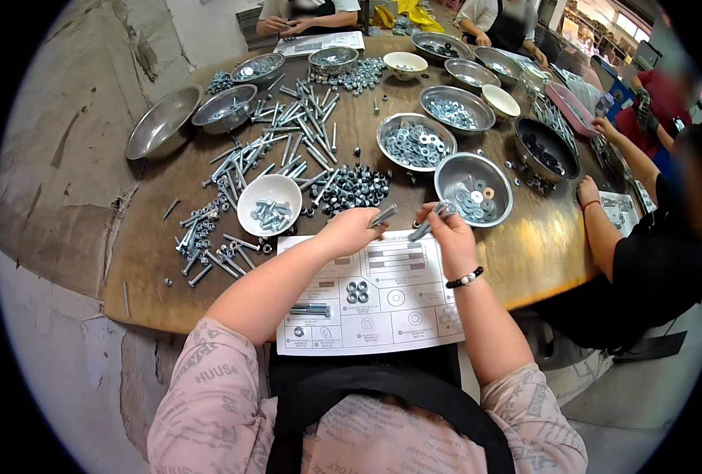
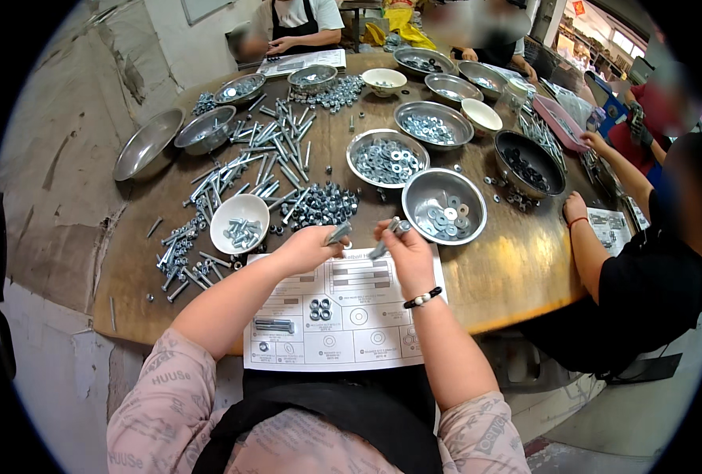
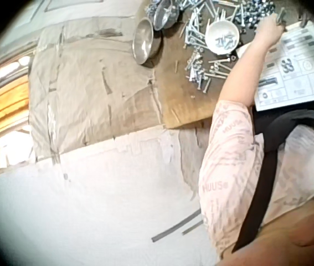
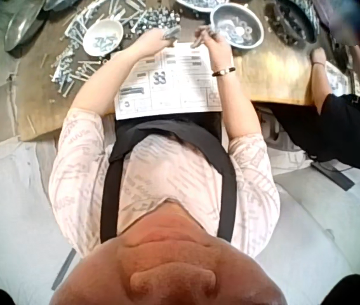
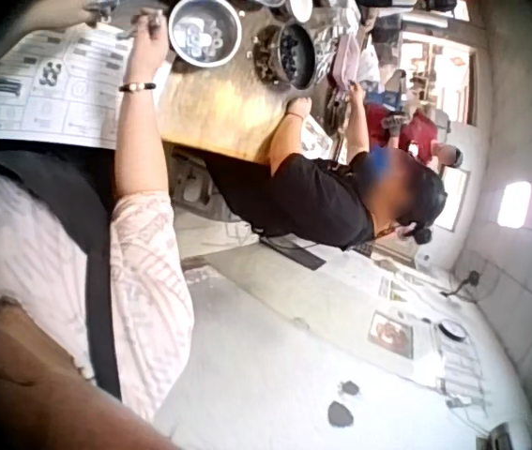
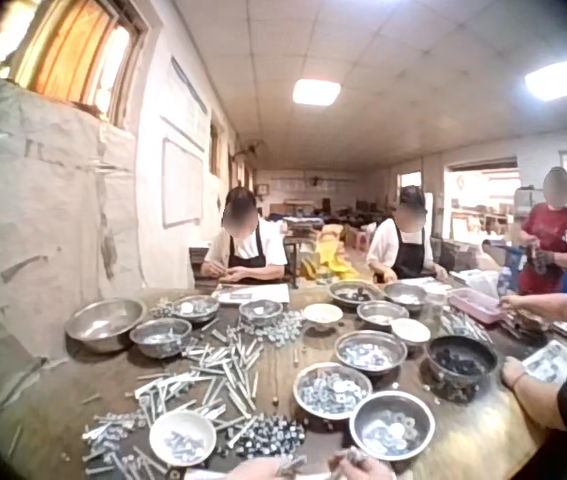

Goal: The person sorts metal fasteners including bolts, nuts, and washers from bowls and piles on a table, arranging them on a printed instruction sheet. They repeatedly pick up items, place them in designated spots, and occasionally adjust the sheet while other workers perform similar tasks nearby.

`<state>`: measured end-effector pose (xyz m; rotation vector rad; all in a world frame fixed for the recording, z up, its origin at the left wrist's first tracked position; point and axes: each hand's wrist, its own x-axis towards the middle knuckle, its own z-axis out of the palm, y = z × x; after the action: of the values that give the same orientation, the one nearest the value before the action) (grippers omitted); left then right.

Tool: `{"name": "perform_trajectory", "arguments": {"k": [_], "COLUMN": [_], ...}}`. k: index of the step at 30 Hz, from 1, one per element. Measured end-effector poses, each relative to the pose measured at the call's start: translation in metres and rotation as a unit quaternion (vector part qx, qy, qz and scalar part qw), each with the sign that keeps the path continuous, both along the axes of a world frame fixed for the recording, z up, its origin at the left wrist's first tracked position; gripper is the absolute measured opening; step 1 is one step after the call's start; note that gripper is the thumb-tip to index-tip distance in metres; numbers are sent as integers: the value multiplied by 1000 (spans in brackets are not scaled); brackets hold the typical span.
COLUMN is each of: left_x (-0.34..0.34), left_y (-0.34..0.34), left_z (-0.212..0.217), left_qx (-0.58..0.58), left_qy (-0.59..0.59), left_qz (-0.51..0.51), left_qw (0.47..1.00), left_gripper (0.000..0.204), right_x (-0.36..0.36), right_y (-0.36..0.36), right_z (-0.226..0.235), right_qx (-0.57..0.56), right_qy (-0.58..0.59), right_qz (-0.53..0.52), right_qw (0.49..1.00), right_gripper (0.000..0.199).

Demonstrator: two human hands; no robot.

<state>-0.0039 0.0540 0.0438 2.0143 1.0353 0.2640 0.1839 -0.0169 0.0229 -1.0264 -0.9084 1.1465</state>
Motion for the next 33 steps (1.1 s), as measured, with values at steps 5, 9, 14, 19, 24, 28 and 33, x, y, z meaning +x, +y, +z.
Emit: {"name": "perform_trajectory", "arguments": {"k": [5, 9, 14, 19, 24, 28, 33], "left_x": [22, 36, 9, -22, -26, -25, -23], "left_y": [-15, -25, -21, -21, -22, -22, -18], "left_z": [-39, -47, -40, -41, -37, -47, -55], "left_qx": [244, 309, 286, 256, 190, 176, 150], "left_qy": [204, 194, 116, 118, 79, 28, 42], "left_qz": [-54, -47, -60, -72, -46, -45, -78], "left_qw": [947, 930, 949, 957, 977, 983, 985], "left_gripper": [12, 24, 42, 35, 33, 37, 41], "right_x": [18, 12, 4, -15, -17, -4, -2], "right_y": [-5, -3, -1, 6, 2, -5, -14], "right_z": [-3, -16, -20, -29, -24, 6, 6], "right_qx": [-27, 68, 69, 163, 161, 130, -25], "right_qy": [-232, -402, -525, -639, -632, -634, -349], "right_qz": [-28, -33, -28, -24, -11, -63, 33], "right_qw": [972, 913, 848, 751, 758, 759, 936], "right_gripper": [17, 16, 13, 14, 18, 19, 16]}}
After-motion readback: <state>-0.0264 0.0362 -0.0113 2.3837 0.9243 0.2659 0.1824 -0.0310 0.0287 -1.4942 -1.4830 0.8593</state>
